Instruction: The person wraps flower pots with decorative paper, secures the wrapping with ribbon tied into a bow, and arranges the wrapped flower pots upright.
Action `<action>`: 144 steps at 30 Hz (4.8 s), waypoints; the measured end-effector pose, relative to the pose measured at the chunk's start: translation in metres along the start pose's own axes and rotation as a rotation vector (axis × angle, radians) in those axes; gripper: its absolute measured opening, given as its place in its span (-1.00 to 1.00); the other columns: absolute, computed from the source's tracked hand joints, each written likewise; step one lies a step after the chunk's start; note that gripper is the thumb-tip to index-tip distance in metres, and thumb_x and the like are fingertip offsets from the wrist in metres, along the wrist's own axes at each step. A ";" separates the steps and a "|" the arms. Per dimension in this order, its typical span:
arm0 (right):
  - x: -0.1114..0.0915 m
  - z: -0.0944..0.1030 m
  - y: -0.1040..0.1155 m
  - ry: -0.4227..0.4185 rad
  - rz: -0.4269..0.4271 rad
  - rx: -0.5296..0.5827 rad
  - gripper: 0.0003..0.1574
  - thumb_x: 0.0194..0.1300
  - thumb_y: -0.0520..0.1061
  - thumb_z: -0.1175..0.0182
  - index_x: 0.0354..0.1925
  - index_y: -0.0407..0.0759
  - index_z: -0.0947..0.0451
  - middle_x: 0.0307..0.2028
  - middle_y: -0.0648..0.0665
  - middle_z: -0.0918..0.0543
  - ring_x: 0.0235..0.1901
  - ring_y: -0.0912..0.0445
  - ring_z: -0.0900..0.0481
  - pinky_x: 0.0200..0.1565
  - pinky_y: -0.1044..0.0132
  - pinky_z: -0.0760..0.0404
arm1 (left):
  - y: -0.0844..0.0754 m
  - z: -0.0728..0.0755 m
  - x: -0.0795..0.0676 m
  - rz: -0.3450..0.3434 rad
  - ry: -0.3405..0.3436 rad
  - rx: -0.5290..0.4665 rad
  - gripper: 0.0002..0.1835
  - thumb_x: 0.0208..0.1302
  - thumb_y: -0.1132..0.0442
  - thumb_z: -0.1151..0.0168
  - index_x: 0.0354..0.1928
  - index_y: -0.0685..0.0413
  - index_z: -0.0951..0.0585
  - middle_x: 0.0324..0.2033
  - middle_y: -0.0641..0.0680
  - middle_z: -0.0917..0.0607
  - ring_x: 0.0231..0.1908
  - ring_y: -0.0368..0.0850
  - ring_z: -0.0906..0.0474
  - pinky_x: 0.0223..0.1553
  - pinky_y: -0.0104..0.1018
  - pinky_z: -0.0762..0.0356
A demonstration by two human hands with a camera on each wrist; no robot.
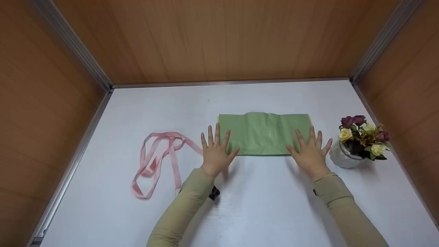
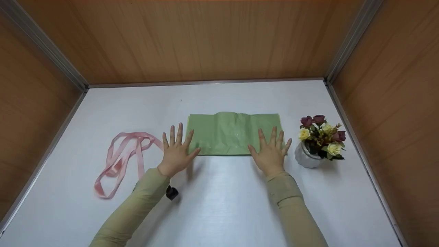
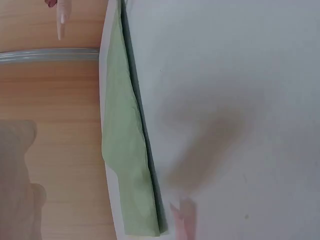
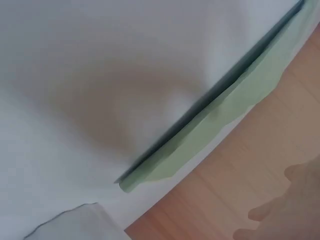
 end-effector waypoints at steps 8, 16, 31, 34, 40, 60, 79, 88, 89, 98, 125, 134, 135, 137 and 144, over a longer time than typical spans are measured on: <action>0.016 0.005 -0.004 0.074 -0.030 -0.015 -0.03 0.37 0.40 0.20 0.49 -0.09 0.15 0.42 -0.49 0.39 0.37 -0.46 0.46 0.17 -0.39 0.67 | 0.005 -0.004 0.018 0.052 0.117 0.032 -0.21 0.34 -0.35 0.22 0.49 -0.16 -0.01 0.48 0.18 0.28 0.45 0.23 0.43 0.37 0.21 0.44; 0.030 -0.008 -0.013 0.183 -0.053 0.012 -0.04 0.39 0.35 0.20 0.48 -0.15 0.16 0.39 -0.57 0.38 0.35 -0.51 0.40 0.24 -0.39 0.49 | 0.005 -0.011 0.032 0.063 0.281 0.071 -0.23 0.36 -0.35 0.31 0.50 -0.19 0.07 0.48 0.16 0.29 0.46 0.20 0.42 0.41 0.14 0.34; 0.036 -0.028 -0.022 0.313 -0.086 0.044 -0.10 0.43 0.28 0.22 0.47 -0.19 0.14 0.37 -0.60 0.37 0.33 -0.54 0.36 0.28 -0.40 0.27 | 0.005 -0.028 0.038 0.026 0.340 0.069 -0.23 0.32 -0.26 0.05 0.47 -0.12 -0.10 0.47 0.18 0.02 0.46 0.17 0.17 0.40 0.12 0.11; 0.036 -0.029 -0.025 0.306 -0.082 0.034 -0.11 0.42 0.28 0.20 0.47 -0.19 0.11 0.37 -0.61 0.34 0.34 -0.52 0.32 0.29 -0.39 0.21 | 0.004 -0.028 0.038 0.029 0.347 0.083 -0.24 0.31 -0.25 0.00 0.46 -0.11 -0.13 0.45 0.19 -0.06 0.44 0.18 0.07 0.38 0.12 0.01; 0.037 -0.030 -0.028 0.266 -0.043 -0.017 -0.11 0.41 0.27 0.13 0.46 -0.20 0.06 0.36 -0.63 0.25 0.32 -0.53 0.20 0.25 -0.40 0.02 | 0.003 -0.027 0.038 0.040 0.365 0.077 -0.23 0.30 -0.23 -0.02 0.46 -0.10 -0.13 0.44 0.20 -0.08 0.42 0.20 -0.01 0.32 0.13 -0.13; 0.035 -0.037 -0.033 0.222 -0.026 -0.037 -0.13 0.40 0.25 0.11 0.44 -0.22 0.01 0.35 -0.64 0.19 0.30 -0.55 0.15 0.24 -0.41 0.01 | 0.002 -0.024 0.036 0.032 0.372 0.071 -0.20 0.27 -0.24 -0.07 0.45 -0.08 -0.14 0.45 0.20 -0.08 0.42 0.20 0.00 0.31 0.12 -0.16; 0.026 -0.025 -0.030 0.247 -0.011 -0.086 -0.12 0.38 0.27 0.08 0.44 -0.19 -0.02 0.34 -0.64 0.10 0.28 -0.54 0.07 0.23 -0.37 -0.07 | 0.006 -0.017 0.034 0.021 0.411 0.109 -0.14 0.21 -0.29 -0.12 0.45 -0.07 -0.14 0.45 0.18 -0.09 0.42 0.19 -0.02 0.33 0.09 -0.15; 0.022 -0.025 -0.028 0.211 0.058 -0.105 -0.12 0.33 0.22 -0.06 0.43 -0.14 -0.07 0.37 -0.55 0.02 0.31 -0.50 0.01 0.20 -0.46 0.02 | 0.009 -0.014 0.030 -0.006 0.390 0.104 -0.15 0.21 -0.27 -0.13 0.44 -0.07 -0.17 0.43 0.21 -0.11 0.40 0.25 -0.04 0.31 0.15 -0.14; 0.022 -0.025 -0.029 0.207 0.084 -0.101 -0.12 0.32 0.20 -0.09 0.43 -0.13 -0.07 0.38 -0.53 0.02 0.32 -0.48 0.01 0.21 -0.46 0.04 | 0.009 -0.014 0.030 -0.007 0.394 0.099 -0.16 0.21 -0.27 -0.13 0.44 -0.07 -0.17 0.43 0.22 -0.10 0.40 0.25 -0.03 0.31 0.15 -0.13; 0.019 -0.022 -0.025 0.318 0.359 -0.023 0.03 0.12 0.07 -0.34 0.42 -0.19 -0.10 0.40 -0.49 0.04 0.32 -0.50 0.03 0.25 -0.40 0.04 | 0.016 -0.012 0.035 -0.034 0.462 0.179 -0.18 0.23 -0.33 -0.04 0.46 -0.24 -0.11 0.46 0.13 -0.06 0.44 0.19 0.07 0.37 0.11 -0.02; 0.002 -0.029 0.013 0.350 0.143 -0.096 0.17 0.04 0.25 -0.36 0.42 -0.22 -0.09 0.38 -0.50 -0.02 0.29 -0.43 -0.07 -0.03 -0.42 -0.37 | -0.004 -0.017 0.041 -0.172 0.359 0.254 -0.35 0.41 -0.14 0.08 0.44 -0.06 -0.18 0.44 0.12 -0.13 0.43 0.12 0.01 0.37 0.04 -0.06; 0.001 -0.031 0.016 0.357 0.104 -0.086 0.14 0.07 0.21 -0.35 0.42 -0.21 -0.07 0.39 -0.50 0.01 0.29 -0.45 -0.05 -0.05 -0.49 -0.32 | -0.020 -0.025 0.038 -0.247 0.345 0.227 -0.42 0.42 -0.12 0.09 0.39 -0.08 -0.26 0.40 0.15 -0.23 0.41 0.10 -0.08 0.34 0.03 -0.15; 0.000 -0.031 0.018 0.355 0.099 -0.080 0.14 0.07 0.20 -0.36 0.42 -0.22 -0.07 0.39 -0.51 0.01 0.28 -0.46 -0.05 -0.05 -0.48 -0.32 | -0.022 -0.025 0.038 -0.247 0.348 0.218 -0.43 0.42 -0.12 0.08 0.39 -0.09 -0.27 0.39 0.16 -0.24 0.40 0.10 -0.09 0.33 0.02 -0.16; -0.002 -0.032 0.021 0.349 0.088 -0.075 0.13 0.08 0.18 -0.36 0.41 -0.25 -0.08 0.38 -0.53 0.00 0.27 -0.48 -0.06 -0.03 -0.46 -0.34 | -0.026 -0.026 0.036 -0.237 0.353 0.202 -0.43 0.42 -0.11 0.08 0.39 -0.09 -0.28 0.37 0.18 -0.26 0.39 0.11 -0.11 0.31 0.01 -0.19; -0.016 -0.039 0.046 0.274 0.075 -0.147 0.11 0.10 0.21 -0.34 0.34 -0.42 -0.15 0.25 -0.66 -0.13 0.12 -0.52 -0.24 -0.09 -0.34 -0.47 | -0.040 -0.031 0.032 -0.161 0.322 0.124 -0.44 0.36 -0.14 -0.01 0.26 0.03 -0.41 0.16 0.22 -0.42 0.23 0.08 -0.26 0.11 -0.06 -0.39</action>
Point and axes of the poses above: each hand's wrist, its own x-axis towards the middle knuckle, its own z-axis out of the back of the hand, y = z × x, the point moved 1 cm from there along x, towards the middle knuckle
